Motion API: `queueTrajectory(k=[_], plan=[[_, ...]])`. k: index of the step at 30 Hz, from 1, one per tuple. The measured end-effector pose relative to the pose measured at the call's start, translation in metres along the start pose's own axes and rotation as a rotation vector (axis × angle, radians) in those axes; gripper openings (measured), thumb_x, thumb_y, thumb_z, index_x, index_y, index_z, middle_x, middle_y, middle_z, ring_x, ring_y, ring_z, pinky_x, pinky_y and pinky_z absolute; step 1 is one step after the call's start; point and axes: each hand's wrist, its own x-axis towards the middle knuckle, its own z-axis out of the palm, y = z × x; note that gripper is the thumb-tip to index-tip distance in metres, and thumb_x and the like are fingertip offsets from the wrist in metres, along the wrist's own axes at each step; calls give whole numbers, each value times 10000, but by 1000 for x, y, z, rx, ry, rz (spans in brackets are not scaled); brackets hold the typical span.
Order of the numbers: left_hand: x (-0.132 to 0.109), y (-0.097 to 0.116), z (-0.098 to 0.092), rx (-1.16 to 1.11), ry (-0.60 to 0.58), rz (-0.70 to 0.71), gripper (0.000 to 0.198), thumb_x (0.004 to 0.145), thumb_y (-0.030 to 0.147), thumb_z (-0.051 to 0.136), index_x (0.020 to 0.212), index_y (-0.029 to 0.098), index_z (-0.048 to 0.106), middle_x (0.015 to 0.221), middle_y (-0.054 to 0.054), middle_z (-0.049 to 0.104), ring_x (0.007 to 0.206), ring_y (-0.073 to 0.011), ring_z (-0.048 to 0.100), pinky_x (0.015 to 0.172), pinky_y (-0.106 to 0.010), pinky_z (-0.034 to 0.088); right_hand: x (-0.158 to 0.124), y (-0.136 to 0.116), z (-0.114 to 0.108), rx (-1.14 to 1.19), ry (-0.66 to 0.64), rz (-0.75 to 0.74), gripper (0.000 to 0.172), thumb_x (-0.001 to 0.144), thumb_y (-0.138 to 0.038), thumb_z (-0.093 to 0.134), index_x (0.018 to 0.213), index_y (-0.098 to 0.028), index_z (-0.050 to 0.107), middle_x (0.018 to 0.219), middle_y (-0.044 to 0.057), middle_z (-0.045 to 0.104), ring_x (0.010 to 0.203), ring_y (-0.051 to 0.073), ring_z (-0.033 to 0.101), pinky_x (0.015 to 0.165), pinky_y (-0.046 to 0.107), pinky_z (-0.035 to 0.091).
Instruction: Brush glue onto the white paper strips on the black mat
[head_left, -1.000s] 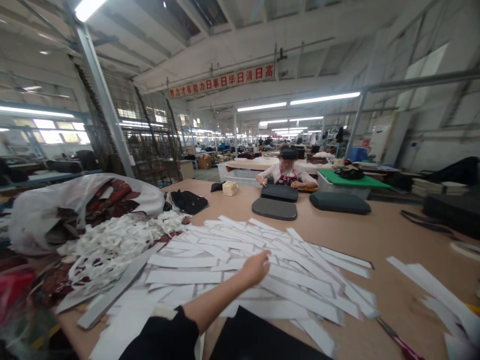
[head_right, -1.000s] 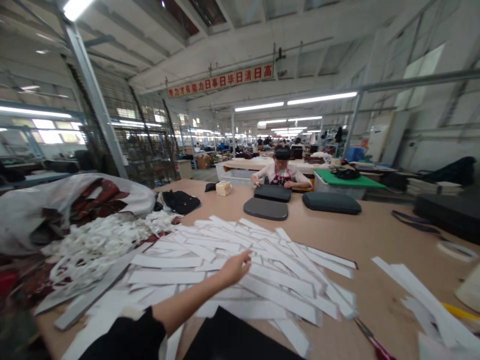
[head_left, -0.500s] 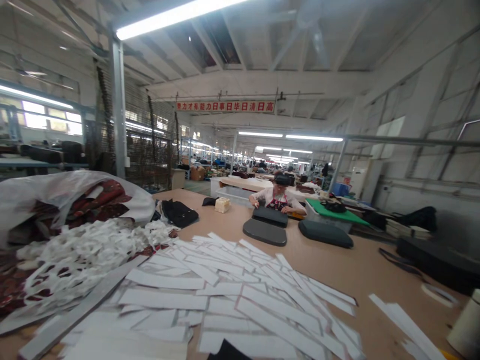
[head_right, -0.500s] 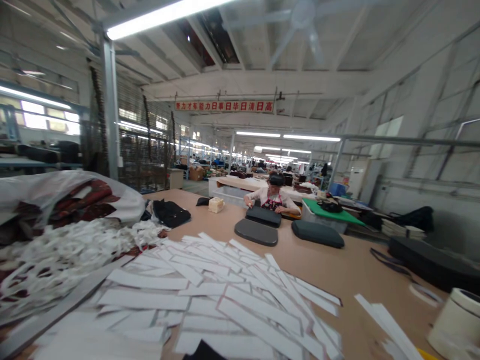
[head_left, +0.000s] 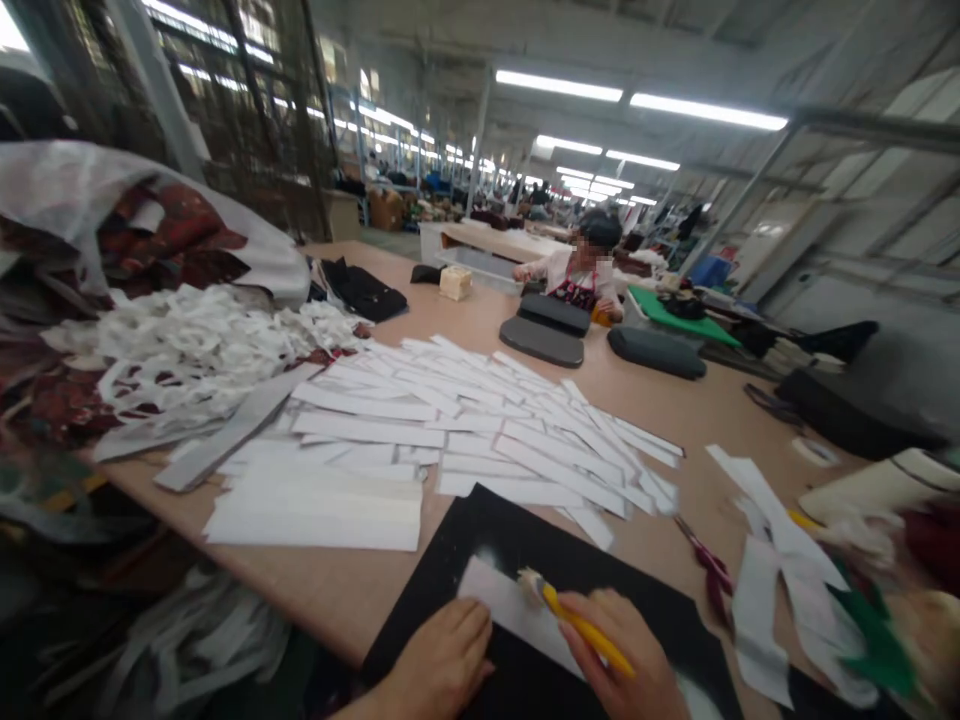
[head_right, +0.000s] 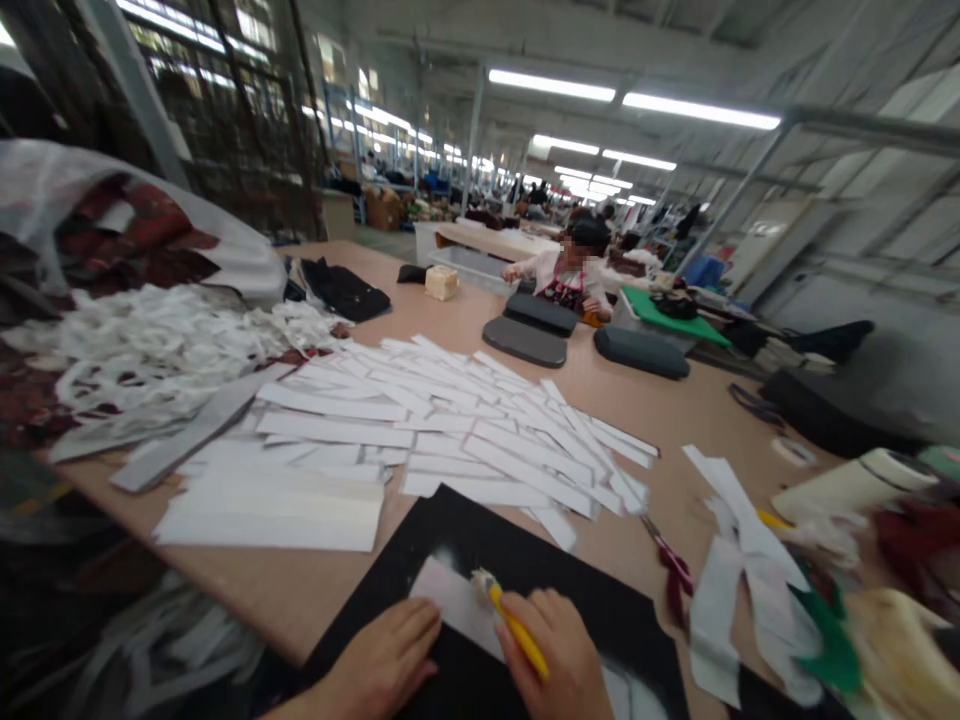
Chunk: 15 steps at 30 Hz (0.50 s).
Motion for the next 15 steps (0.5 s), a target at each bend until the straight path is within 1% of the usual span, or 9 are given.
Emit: queueTrajectory(k=[3,5,7,9,11,13,15], plan=[[3,5,-5,-60,-7,-52,192,858,197,476,955,94,605,951,-85,636,934,-188,569,850,-297,494,25,-10,21,129,-74,124,205,886,-326,452,871,-219,626,800,40,651,776,178,602,711,308,494],[8,5,-6,-67,2,-57,179,854,188,479,934,88,603,928,-86,629,929,-193,563,851,-310,492,43,-19,36,187,-96,151,227,891,-329,435,858,-204,621,808,41,651,787,175,599,733,305,478],[10,4,-6,-65,-8,-56,155,846,189,494,903,93,602,893,-81,620,911,-199,558,827,-320,496,57,-26,47,187,-124,107,261,899,-336,404,837,-199,617,776,36,647,747,169,596,723,301,463],[11,4,-5,-64,-52,-53,119,840,190,511,847,108,596,832,-66,602,858,-190,554,770,-309,503,65,-30,53,80,-119,57,303,901,-337,379,753,-192,601,680,36,616,673,177,576,693,319,443],[10,4,-4,-65,-103,-49,100,838,188,518,811,118,585,794,-55,582,812,-177,544,713,-296,499,69,-32,54,-55,-82,26,321,899,-319,375,676,-191,566,604,34,566,625,184,544,694,345,417],[9,4,-2,-69,-119,-43,99,842,180,510,800,122,579,783,-52,571,801,-173,535,700,-297,491,71,-33,53,-69,-76,-14,290,899,-295,383,696,-188,559,625,33,567,645,180,537,746,357,398],[7,4,-1,-71,-115,-41,110,851,174,491,814,122,581,800,-56,571,816,-177,531,716,-308,486,71,-36,53,-10,-122,-50,252,902,-274,384,750,-189,566,669,26,588,678,168,543,788,349,385]])
